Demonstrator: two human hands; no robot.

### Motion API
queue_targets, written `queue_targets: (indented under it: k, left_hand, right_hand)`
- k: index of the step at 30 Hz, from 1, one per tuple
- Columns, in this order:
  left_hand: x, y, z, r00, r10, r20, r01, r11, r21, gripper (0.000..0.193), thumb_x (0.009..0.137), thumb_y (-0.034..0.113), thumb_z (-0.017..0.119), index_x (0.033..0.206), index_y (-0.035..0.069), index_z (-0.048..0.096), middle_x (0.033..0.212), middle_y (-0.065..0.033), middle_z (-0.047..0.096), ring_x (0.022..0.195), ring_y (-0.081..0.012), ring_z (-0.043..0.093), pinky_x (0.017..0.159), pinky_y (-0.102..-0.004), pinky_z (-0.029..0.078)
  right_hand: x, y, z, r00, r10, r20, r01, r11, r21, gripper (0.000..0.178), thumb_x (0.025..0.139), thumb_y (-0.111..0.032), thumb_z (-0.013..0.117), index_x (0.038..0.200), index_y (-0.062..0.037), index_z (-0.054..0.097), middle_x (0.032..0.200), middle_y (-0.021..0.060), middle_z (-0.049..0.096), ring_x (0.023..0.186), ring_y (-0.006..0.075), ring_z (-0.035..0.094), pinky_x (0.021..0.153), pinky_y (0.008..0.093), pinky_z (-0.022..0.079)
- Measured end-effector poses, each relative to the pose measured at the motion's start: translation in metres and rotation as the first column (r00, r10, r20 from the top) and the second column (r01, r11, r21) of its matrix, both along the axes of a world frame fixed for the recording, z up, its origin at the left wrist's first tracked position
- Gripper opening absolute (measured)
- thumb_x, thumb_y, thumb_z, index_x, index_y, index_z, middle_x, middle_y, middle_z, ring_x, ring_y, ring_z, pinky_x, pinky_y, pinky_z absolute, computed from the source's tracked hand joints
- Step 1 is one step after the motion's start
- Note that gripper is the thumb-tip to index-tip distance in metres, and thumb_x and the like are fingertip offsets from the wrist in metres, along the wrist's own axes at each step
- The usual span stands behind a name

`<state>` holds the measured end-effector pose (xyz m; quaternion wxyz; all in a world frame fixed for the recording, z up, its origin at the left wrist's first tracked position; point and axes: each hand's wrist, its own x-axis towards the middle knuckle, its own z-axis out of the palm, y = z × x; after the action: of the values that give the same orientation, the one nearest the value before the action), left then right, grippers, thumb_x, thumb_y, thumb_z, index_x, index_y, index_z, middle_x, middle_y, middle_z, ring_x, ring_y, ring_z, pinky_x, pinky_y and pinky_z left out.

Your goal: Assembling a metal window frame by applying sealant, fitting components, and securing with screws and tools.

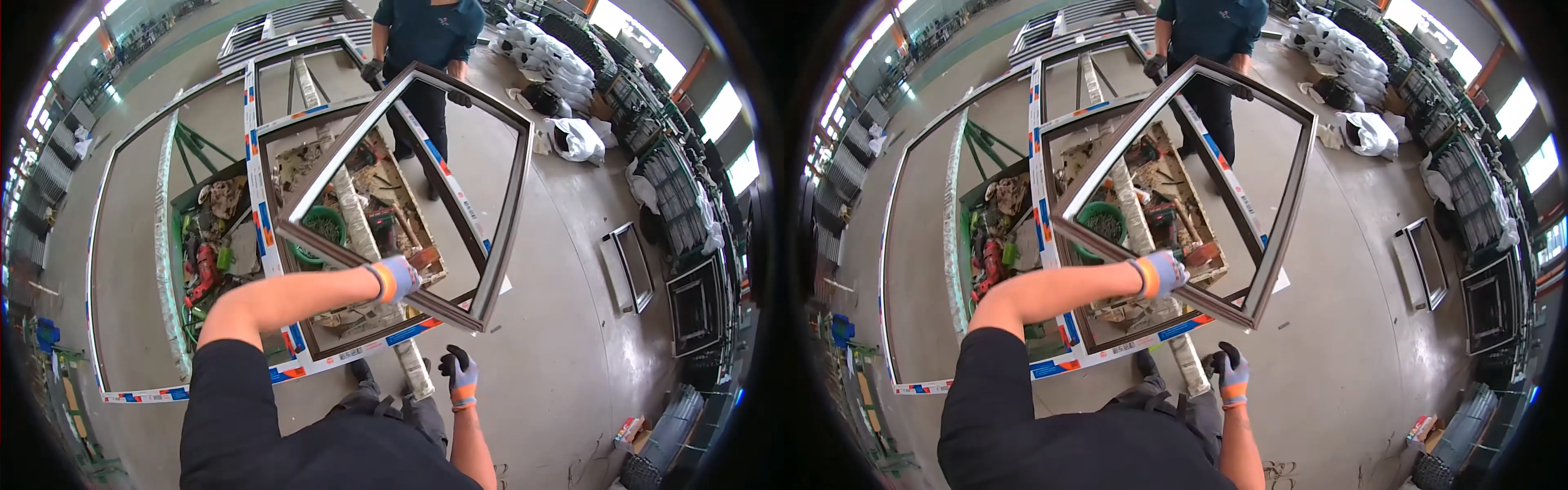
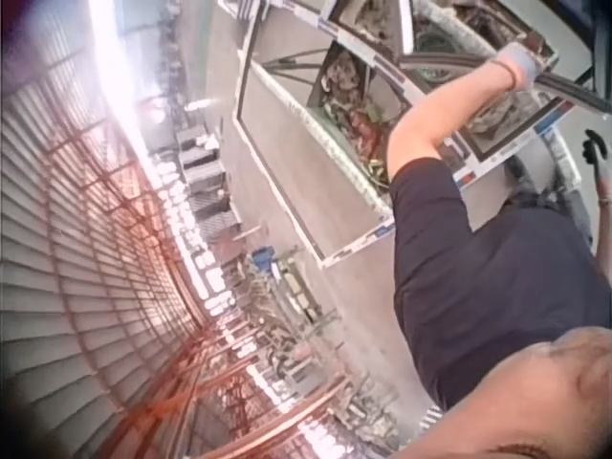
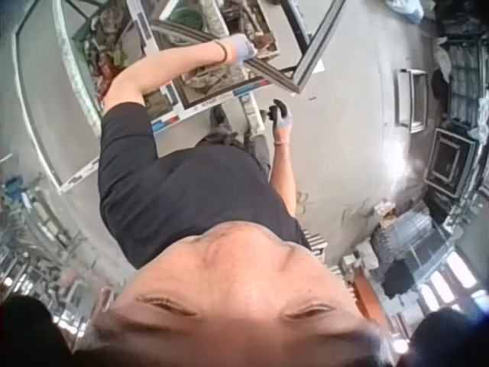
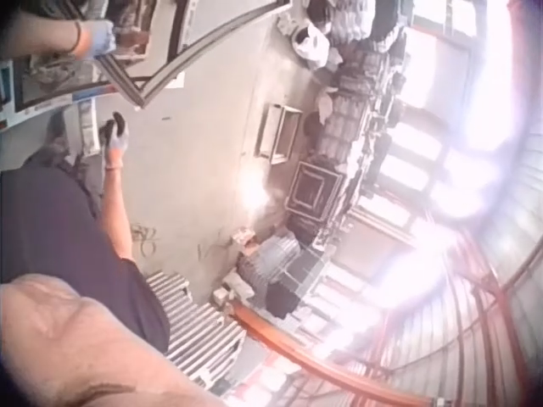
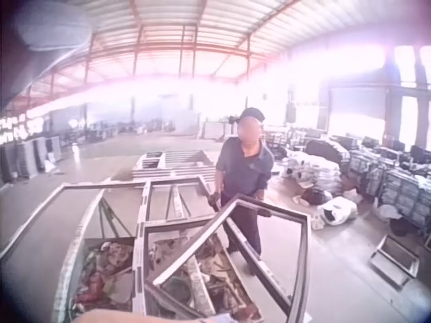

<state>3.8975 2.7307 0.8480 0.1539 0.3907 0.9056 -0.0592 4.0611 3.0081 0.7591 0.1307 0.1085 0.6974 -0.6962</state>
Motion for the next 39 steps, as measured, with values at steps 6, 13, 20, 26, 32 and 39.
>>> queue_targets:
  k: [6, 13, 20, 26, 32, 39]
  left_hand:
    - [0.024, 0.069, 0.084, 0.981, 0.181, -0.076, -0.14, 0.917, 0.373, 0.024, 0.08, 0.029, 0.064, 0.09, 0.008, 0.059, 0.086, -0.0117, 0.063, 0.085, -0.0298, 0.064, 0.08, -0.0392, 0.048]
    - [0.052, 0.112, 0.166, 0.898, 0.435, -0.063, -0.122, 0.386, 0.914, 0.035, 0.069, 0.015, 0.077, 0.102, 0.009, 0.065, 0.091, -0.0098, 0.066, 0.086, -0.0306, 0.063, 0.084, -0.0365, 0.05]
    - [0.085, 0.107, 0.16, 0.782, 0.475, 0.403, -0.243, -0.363, 0.899, 0.043, 0.07, 0.008, 0.082, 0.109, 0.002, 0.064, 0.102, -0.0032, 0.068, 0.096, -0.0126, 0.063, 0.087, -0.029, 0.05]
    - [0.136, 0.087, 0.067, 0.681, 0.476, 0.556, -0.006, -0.756, 0.654, 0.04, 0.076, 0.009, 0.078, 0.111, 0.001, 0.061, 0.107, -0.0073, 0.064, 0.106, -0.0164, 0.057, 0.087, -0.0287, 0.047]
    - [0.291, 0.121, -0.03, 0.152, 0.92, 0.361, -0.498, -0.244, 0.832, 0.032, 0.07, 0.018, 0.077, 0.1, 0.011, 0.068, 0.101, -0.0078, 0.063, 0.101, -0.0293, 0.057, 0.086, -0.0409, 0.047]
    - [0.338, 0.076, -0.006, -0.069, 0.994, -0.082, -0.618, 0.022, 0.786, 0.035, 0.072, 0.021, 0.068, 0.106, 0.011, 0.065, 0.105, -0.0113, 0.059, 0.104, -0.0327, 0.054, 0.092, -0.0483, 0.042]
  right_hand:
    - [-0.072, -0.005, 0.036, 0.958, 0.054, -0.281, -0.116, 0.971, -0.209, 0.029, 0.096, -0.018, 0.054, 0.118, 0.0008, 0.061, 0.102, 0.0152, 0.067, 0.09, 0.0223, 0.066, 0.072, 0.0316, 0.054]
    - [-0.17, -0.013, 0.119, 0.773, 0.199, -0.602, -0.502, 0.771, -0.391, 0.038, 0.096, -0.039, 0.053, 0.094, -0.0025, 0.064, 0.091, 0.0055, 0.062, 0.087, 0.0143, 0.058, 0.076, 0.0279, 0.047]
    - [-0.181, -0.038, 0.216, 0.721, 0.233, -0.652, -0.491, 0.836, -0.245, 0.017, 0.093, -0.019, 0.056, 0.093, -0.0026, 0.058, 0.081, 0.0007, 0.055, 0.074, 0.0079, 0.049, 0.063, 0.0255, 0.043]
    - [-0.167, -0.07, 0.237, 0.467, 0.693, -0.549, -0.683, 0.677, 0.273, 0.016, 0.088, -0.012, 0.065, 0.085, 0.0036, 0.067, 0.068, 0.0064, 0.066, 0.062, 0.0073, 0.057, 0.056, 0.0273, 0.045]
    - [-0.135, -0.099, 0.169, 0.214, 0.906, -0.366, -0.499, 0.424, 0.756, 0.039, 0.082, -0.043, 0.07, 0.078, -0.005, 0.067, 0.075, 0.0153, 0.068, 0.068, 0.0321, 0.066, 0.063, 0.0408, 0.051]
    - [-0.124, -0.107, 0.092, 0.115, 0.99, -0.086, -0.384, 0.124, 0.915, 0.046, 0.084, -0.056, 0.06, 0.085, -0.0101, 0.067, 0.079, 0.014, 0.069, 0.074, 0.0317, 0.067, 0.068, 0.0427, 0.051]
